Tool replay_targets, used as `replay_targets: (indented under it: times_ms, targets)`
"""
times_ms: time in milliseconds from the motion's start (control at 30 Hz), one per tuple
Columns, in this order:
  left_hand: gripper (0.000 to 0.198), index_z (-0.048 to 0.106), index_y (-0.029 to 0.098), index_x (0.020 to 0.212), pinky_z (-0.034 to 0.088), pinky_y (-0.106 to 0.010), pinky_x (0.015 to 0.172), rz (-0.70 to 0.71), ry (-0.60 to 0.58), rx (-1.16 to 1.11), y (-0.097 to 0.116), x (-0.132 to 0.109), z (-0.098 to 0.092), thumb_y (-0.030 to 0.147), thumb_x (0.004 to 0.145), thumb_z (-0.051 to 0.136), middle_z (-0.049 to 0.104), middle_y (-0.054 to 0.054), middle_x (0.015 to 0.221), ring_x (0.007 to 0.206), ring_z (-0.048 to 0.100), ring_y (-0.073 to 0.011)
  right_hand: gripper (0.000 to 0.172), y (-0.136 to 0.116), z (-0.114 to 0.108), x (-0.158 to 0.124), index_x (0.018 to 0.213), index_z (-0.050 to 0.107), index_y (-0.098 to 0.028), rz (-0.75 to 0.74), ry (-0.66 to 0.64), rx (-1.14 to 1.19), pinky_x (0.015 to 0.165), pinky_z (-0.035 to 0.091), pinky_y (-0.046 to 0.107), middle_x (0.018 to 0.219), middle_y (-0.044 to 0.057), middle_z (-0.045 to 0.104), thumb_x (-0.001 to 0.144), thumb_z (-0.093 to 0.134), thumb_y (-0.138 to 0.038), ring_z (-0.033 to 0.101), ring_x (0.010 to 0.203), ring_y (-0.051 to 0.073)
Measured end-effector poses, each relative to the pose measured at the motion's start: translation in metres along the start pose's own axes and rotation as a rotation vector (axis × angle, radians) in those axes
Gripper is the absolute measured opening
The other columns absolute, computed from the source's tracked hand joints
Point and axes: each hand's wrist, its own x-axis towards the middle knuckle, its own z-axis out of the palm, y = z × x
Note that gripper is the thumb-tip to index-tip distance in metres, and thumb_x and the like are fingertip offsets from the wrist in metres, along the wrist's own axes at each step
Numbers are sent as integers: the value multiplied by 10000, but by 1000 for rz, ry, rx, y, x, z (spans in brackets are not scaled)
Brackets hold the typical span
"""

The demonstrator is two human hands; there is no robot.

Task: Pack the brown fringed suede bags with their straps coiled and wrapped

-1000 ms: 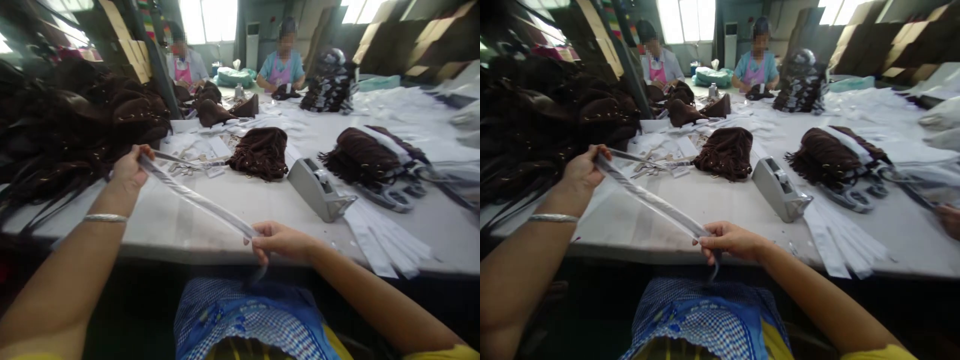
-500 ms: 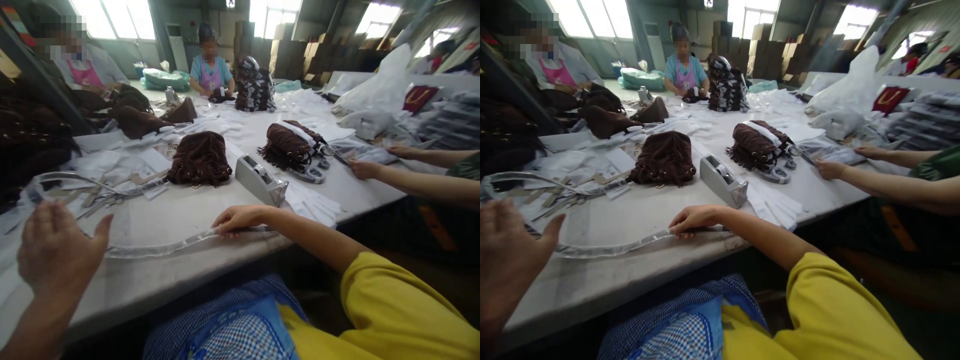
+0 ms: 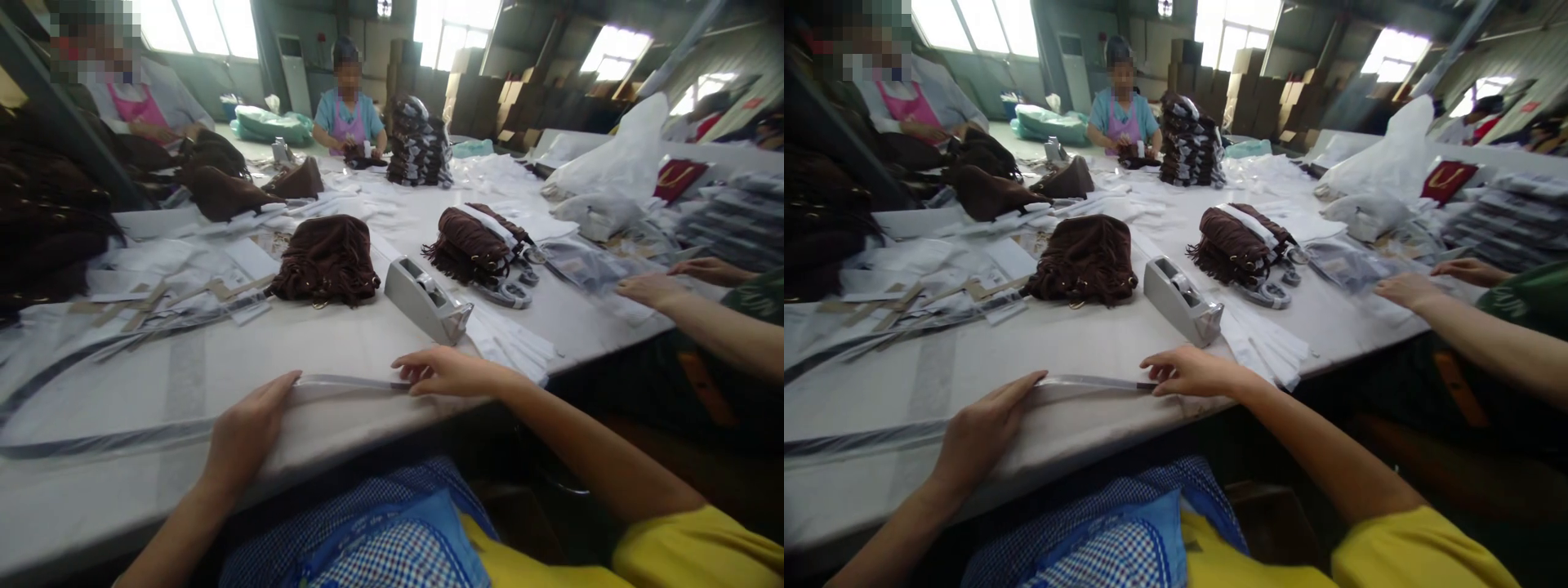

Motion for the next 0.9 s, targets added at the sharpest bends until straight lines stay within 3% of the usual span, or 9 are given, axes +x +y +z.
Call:
replay_targets:
  times_ms: [100,233,333,400,633,767,900]
  targets:
    - [414,606,226,1285,584,-366,841,-28,-19,31,6,3,-5,168,928,403,696,-72,1231,1047,700,-256,507,7,18,-14,1284,625,-200,-29,193,-173,839,511,297,1062,81,719,791,745,-203,671,920,197]
    - [358,622,208,1259,572,-406,877,16,2,11,24,11,-1,249,950,447,703,-100,1209,1051,694,-278,182,15,41,-13,1038,738,-210,-99,367,-397,831,498,296,969,75,717,897,627,-179,662,911,201]
    - [342,629,184,1243,504,-463,1000,210,4,-54,43,17,10,205,949,456,704,-112,1206,1073,684,-273,184,17,50,-13,1030,729,-215,-181,467,-464,828,497,303,969,73,722,948,564,-202,655,923,204]
    - [331,654,173,1195,519,-449,979,301,-11,-83,57,20,17,142,939,446,722,-114,1163,1046,693,-268,191,16,56,-13,1072,708,-210,-234,525,-499,823,497,321,976,79,727,956,556,-215,651,916,215]
    - [257,682,199,1091,568,-348,823,337,-40,-196,99,27,31,132,923,501,754,-93,1057,923,720,-244,214,14,74,-3,1109,670,-217,-373,577,-397,813,511,328,921,78,720,991,502,-277,636,881,208]
    - [252,664,210,1155,569,-336,840,314,-39,-261,96,26,30,210,945,526,744,-90,1098,954,716,-234,203,22,73,-6,1113,672,-216,-351,589,-331,843,517,337,972,78,721,978,526,-256,639,924,209]
    - [325,655,196,1207,543,-421,946,262,24,-242,75,13,25,337,920,601,715,-110,1180,1049,689,-273,197,28,70,-16,1042,714,-232,-276,596,-346,812,515,329,960,70,735,975,530,-250,646,894,203]
